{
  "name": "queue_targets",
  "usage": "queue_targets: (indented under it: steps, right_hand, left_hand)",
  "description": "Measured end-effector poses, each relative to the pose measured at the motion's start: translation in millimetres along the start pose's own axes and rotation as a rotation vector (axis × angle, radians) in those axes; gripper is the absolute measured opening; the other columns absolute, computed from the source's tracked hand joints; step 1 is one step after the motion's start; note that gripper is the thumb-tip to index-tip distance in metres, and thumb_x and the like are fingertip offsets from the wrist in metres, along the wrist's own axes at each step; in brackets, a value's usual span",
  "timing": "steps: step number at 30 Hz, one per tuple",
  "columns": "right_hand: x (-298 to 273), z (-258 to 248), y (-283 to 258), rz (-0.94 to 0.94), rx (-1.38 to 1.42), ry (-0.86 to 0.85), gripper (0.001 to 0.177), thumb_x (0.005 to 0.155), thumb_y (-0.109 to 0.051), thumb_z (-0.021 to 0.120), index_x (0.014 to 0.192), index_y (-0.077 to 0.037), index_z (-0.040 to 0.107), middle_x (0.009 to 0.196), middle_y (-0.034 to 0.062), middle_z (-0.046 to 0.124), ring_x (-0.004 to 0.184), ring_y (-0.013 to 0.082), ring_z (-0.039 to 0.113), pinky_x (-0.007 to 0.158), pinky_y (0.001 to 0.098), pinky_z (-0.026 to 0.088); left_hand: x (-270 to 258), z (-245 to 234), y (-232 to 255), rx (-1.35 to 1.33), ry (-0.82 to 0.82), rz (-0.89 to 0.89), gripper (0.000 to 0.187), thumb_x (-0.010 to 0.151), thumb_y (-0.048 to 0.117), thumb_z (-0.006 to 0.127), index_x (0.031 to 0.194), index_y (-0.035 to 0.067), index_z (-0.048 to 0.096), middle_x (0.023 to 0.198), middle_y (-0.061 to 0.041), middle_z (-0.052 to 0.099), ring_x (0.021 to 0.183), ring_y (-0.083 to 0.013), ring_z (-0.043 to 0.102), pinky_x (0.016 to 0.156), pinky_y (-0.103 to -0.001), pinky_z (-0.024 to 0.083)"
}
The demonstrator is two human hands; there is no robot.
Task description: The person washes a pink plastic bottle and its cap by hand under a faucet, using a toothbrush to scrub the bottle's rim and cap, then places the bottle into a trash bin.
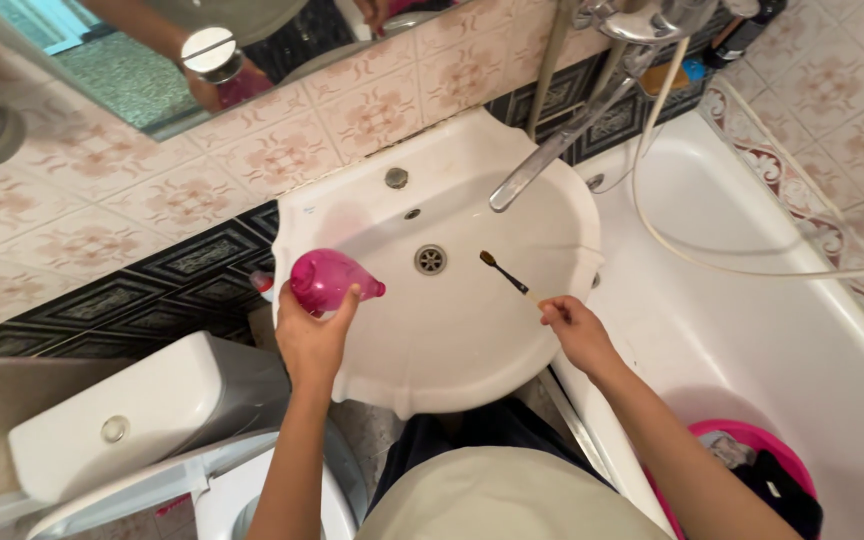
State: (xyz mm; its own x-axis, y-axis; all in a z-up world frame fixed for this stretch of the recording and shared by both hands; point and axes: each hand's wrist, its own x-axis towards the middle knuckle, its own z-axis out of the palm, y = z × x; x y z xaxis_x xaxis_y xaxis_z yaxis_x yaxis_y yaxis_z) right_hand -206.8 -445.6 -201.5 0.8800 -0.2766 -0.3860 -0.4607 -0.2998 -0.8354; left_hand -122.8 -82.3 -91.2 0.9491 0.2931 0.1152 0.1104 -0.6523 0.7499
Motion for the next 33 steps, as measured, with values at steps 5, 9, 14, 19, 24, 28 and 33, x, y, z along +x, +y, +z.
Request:
queue_targets:
  steps: [5, 9, 14, 19, 24, 28, 33]
  right_hand:
    - [-10, -8, 14, 0.053, 0.045, 0.004, 0.034, 0.101, -0.031, 0.056, 0.123, -0.007, 0.067, 0.102, 0.0034, 0.072, 0.095, 0.0133, 0.061, 0.087, 0.0288, 0.049]
    - [-8, -8, 12, 0.034, 0.1, -0.002, 0.034, 0.101, -0.032, 0.057, 0.121, -0.006, 0.068, 0.101, 0.0038, 0.071, 0.086, 0.0136, 0.057, 0.081, 0.029, 0.05]
    - [6, 13, -14, 0.073, 0.055, -0.042, 0.035, 0.103, -0.034, 0.056, 0.121, -0.008, 0.069, 0.097, 0.0048, 0.066, 0.084, 0.0132, 0.058, 0.08, 0.0292, 0.052]
    - [50, 70, -49, -0.186, -0.05, -0.062, 0.033, 0.1, -0.033, 0.063, 0.117, -0.006, 0.07, 0.097, 0.0051, 0.067, 0.081, 0.0161, 0.058, 0.075, 0.0305, 0.051]
    - [97, 129, -91, -0.54, -0.141, 0.007, 0.022, 0.098, -0.026, 0.068, 0.11, -0.007, 0.071, 0.094, 0.0084, 0.067, 0.081, 0.0201, 0.063, 0.075, 0.033, 0.052]
    - [122, 160, -120, -0.777, -0.235, 0.14, 0.018, 0.095, -0.019, 0.072, 0.111, -0.012, 0.072, 0.097, 0.0059, 0.066, 0.093, 0.0259, 0.061, 0.084, 0.0389, 0.049]
    - [137, 196, -134, -0.846, -0.304, 0.19, 0.016, 0.095, -0.016, 0.072, 0.11, -0.014, 0.072, 0.103, 0.0022, 0.067, 0.105, 0.0286, 0.054, 0.094, 0.0438, 0.039]
  left_hand:
    - [8, 7, 3, -0.017, -0.043, -0.075, 0.097, 0.073, 0.056, 0.086, 0.137, -0.008, 0.052, 0.119, -0.023, 0.067, 0.108, -0.0351, 0.068, 0.092, -0.044, 0.053]
    - [11, 13, -2, -0.036, -0.02, -0.078, 0.095, 0.072, 0.058, 0.084, 0.135, -0.007, 0.054, 0.118, -0.023, 0.068, 0.107, -0.0358, 0.069, 0.092, -0.044, 0.054]
    - [3, 15, -15, -0.007, 0.033, -0.118, 0.092, 0.072, 0.058, 0.083, 0.132, -0.007, 0.056, 0.115, -0.025, 0.07, 0.105, -0.0384, 0.069, 0.092, -0.046, 0.054]
    - [-10, 17, -18, -0.008, 0.045, -0.236, 0.09, 0.07, 0.057, 0.085, 0.129, -0.006, 0.058, 0.113, -0.026, 0.07, 0.104, -0.0408, 0.069, 0.092, -0.047, 0.053]
    - [-28, 14, -13, -0.072, 0.057, -0.297, 0.089, 0.069, 0.055, 0.084, 0.13, -0.005, 0.057, 0.114, -0.024, 0.07, 0.104, -0.0386, 0.07, 0.09, -0.045, 0.055]
    - [-36, 6, -9, -0.093, 0.06, -0.344, 0.089, 0.07, 0.053, 0.084, 0.133, -0.004, 0.056, 0.117, -0.024, 0.068, 0.105, -0.0381, 0.069, 0.09, -0.045, 0.054]
    - [-41, 2, -9, -0.11, 0.05, -0.425, 0.09, 0.07, 0.052, 0.083, 0.135, -0.003, 0.055, 0.119, -0.022, 0.068, 0.106, -0.0351, 0.07, 0.091, -0.043, 0.056]
